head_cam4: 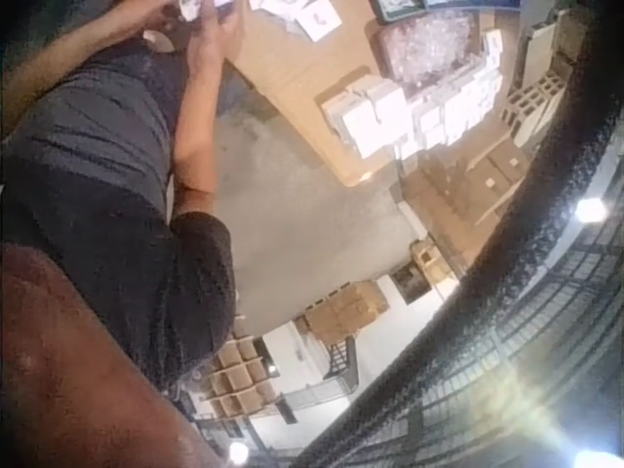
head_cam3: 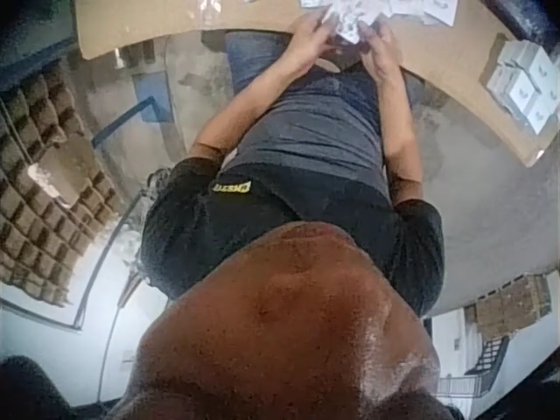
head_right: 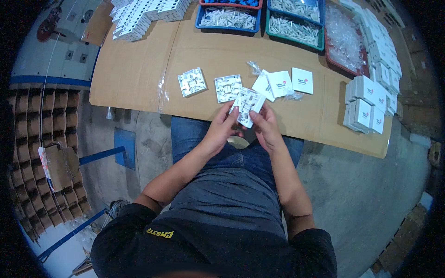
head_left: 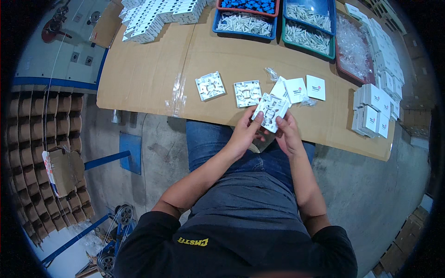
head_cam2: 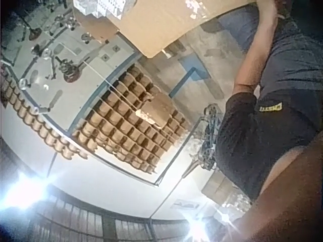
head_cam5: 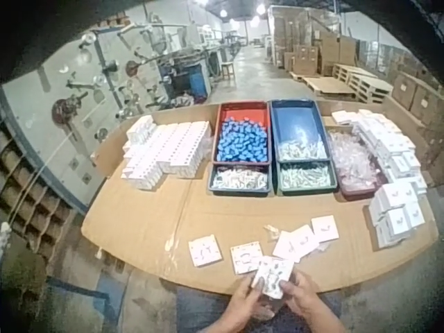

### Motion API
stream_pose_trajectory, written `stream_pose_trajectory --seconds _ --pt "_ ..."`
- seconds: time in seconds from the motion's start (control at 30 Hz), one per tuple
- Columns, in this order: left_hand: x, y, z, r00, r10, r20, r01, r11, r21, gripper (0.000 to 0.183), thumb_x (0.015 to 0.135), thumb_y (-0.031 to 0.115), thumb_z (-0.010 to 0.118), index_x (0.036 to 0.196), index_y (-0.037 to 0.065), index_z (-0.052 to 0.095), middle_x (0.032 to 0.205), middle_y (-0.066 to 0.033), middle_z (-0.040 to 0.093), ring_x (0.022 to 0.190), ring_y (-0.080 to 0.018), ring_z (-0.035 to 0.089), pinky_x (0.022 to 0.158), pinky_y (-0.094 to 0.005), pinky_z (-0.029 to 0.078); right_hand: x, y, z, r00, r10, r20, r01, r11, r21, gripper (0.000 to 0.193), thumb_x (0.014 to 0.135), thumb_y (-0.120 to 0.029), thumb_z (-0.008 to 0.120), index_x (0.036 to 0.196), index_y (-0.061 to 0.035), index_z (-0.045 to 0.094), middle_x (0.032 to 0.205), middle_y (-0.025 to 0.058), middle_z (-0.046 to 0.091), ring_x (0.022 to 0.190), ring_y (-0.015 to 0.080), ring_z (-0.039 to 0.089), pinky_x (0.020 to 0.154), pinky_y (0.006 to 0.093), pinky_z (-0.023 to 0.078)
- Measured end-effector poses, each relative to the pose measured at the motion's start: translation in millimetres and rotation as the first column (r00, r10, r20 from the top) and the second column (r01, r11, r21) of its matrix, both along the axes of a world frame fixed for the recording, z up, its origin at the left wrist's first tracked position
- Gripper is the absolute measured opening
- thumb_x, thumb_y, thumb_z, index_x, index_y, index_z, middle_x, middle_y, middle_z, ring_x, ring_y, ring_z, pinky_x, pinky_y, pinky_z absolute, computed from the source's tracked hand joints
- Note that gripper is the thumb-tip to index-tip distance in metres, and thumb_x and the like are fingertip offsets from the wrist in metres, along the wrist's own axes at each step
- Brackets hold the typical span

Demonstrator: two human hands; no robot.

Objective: Assembling and packaging small electronic components into white boxes and plastic bags.

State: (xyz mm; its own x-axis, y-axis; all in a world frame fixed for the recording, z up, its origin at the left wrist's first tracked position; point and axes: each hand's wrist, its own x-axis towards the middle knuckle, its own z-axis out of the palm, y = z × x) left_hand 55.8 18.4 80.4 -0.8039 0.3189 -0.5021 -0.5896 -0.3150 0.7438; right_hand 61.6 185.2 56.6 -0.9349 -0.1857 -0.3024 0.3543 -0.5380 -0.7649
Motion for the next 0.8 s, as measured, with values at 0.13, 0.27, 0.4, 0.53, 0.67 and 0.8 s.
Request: stream_pose_trajectory --seconds 0.13,0.27,0.4,0.53,0.67,0.8 --pt "-29.1 -27.9 -13.8 0.782 -0.274 -0.560 -0.146 0.792 -0.592 0.044 0.100 0.035 0.060 0.134 0.006 0.055 0.106 -0.0096 0.064 0.085 -0.0210 0.062 0.076 -0.0343 0.049 -10.2 15.9 -2.3 0.974 -0.208 0.085 0.222 0.944 -0.243 0.066 0.095 -0.029 0.064 0.150 -0.0041 0.037 0.141 0.0200 0.053 0.126 0.0301 0.057 0.110 0.0436 0.042" --pt "-79.0 -42.4 -11.3 0.488 -0.563 -0.667 -0.500 0.447 -0.742 0.048 0.092 0.031 0.069 0.132 0.007 0.058 0.109 -0.0128 0.062 0.096 -0.0282 0.061 0.087 -0.0413 0.046 -20.8 29.1 21.1 0.995 -0.086 -0.049 0.061 0.926 -0.373 0.081 0.094 -0.050 0.058 0.154 -0.0040 0.031 0.146 0.0321 0.044 0.126 0.0414 0.055 0.106 0.0449 0.045" --pt "-103.6 -37.0 -17.4 0.470 -0.758 -0.453 -0.402 0.273 -0.874 0.048 0.081 0.033 0.078 0.117 0.005 0.067 0.115 -0.0174 0.063 0.110 -0.0343 0.061 0.090 -0.0443 0.045 -25.9 38.8 10.7 0.998 -0.001 -0.056 -0.033 0.793 -0.608 0.084 0.096 -0.060 0.047 0.155 -0.0036 0.029 0.143 0.0348 0.044 0.115 0.0382 0.060 0.095 0.0477 0.051" --pt "-108.2 -31.3 -11.9 0.569 -0.779 -0.264 -0.181 0.194 -0.964 0.054 0.071 0.041 0.086 0.104 0.003 0.065 0.098 -0.0154 0.066 0.095 -0.0309 0.065 0.088 -0.0451 0.046 -23.3 37.7 13.0 0.998 0.016 -0.056 -0.048 0.768 -0.639 0.085 0.096 -0.061 0.047 0.156 -0.0035 0.028 0.144 0.0359 0.042 0.113 0.0400 0.060 0.094 0.0479 0.052" --pt "-108.5 -35.5 -16.2 0.704 -0.686 -0.186 0.044 0.303 -0.952 0.044 0.080 0.034 0.080 0.102 0.001 0.062 0.101 -0.0181 0.066 0.096 -0.0326 0.066 0.081 -0.0420 0.052 -18.0 33.6 26.4 0.998 -0.063 0.007 0.057 0.849 -0.525 0.082 0.095 -0.054 0.051 0.155 -0.0029 0.028 0.146 0.0335 0.041 0.121 0.0434 0.057 0.100 0.0511 0.049" --pt "-87.1 -35.1 -30.8 0.914 -0.269 -0.303 0.084 0.858 -0.507 0.034 0.092 0.015 0.064 0.122 0.003 0.054 0.114 -0.0211 0.067 0.100 -0.0257 0.069 0.079 -0.0360 0.056 -21.0 29.2 21.2 0.997 -0.062 -0.053 0.035 0.916 -0.401 0.075 0.094 -0.044 0.055 0.154 -0.0036 0.032 0.144 0.0276 0.047 0.123 0.0382 0.057 0.103 0.0472 0.048"
